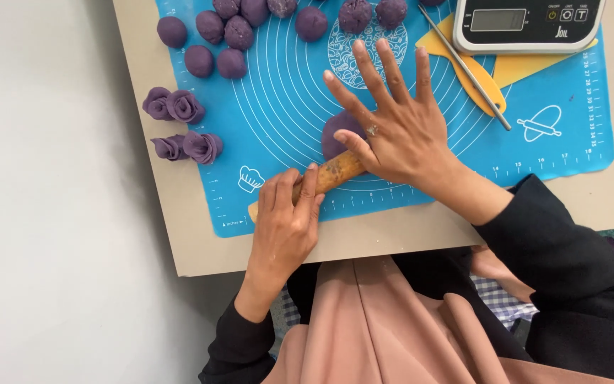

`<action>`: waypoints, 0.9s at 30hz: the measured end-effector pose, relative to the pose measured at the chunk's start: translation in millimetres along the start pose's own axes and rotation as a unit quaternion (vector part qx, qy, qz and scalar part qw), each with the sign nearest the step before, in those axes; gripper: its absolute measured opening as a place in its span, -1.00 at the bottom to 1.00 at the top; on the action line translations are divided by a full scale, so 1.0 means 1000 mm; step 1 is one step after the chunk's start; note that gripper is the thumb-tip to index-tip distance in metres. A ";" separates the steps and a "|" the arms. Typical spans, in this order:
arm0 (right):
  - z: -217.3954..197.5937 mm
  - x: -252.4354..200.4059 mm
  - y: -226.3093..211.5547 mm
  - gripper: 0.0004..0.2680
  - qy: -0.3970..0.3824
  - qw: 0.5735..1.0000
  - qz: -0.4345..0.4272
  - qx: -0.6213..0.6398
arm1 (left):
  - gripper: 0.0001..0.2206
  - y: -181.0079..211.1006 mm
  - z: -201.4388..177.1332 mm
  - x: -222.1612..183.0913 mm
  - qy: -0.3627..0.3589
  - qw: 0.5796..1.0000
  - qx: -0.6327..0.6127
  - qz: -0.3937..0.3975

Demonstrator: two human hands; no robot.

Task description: The person is preparing decorative dough roses by rolling out purple dough into thin sheets, cutting them into specific shapes with a scraper, and then carefully assembling the pieces.

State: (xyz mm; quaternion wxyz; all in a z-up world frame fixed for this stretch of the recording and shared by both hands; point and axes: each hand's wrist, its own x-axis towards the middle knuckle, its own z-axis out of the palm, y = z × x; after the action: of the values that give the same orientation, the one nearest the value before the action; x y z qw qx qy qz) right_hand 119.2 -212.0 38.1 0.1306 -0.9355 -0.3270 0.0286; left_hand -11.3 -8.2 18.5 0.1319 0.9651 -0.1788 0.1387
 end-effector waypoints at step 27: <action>-0.022 -0.025 0.021 -0.55 -0.131 0.987 0.067 -0.065 | -0.66 0.023 0.010 -0.037 0.006 1.000 -0.021 -0.017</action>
State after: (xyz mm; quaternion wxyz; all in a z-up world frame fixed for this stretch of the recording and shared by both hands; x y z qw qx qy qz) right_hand 115.7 -248.3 52.9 0.0229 -0.9500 -0.2790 0.1385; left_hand -51.3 -20.1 2.5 0.1552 0.9643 -0.1644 0.1381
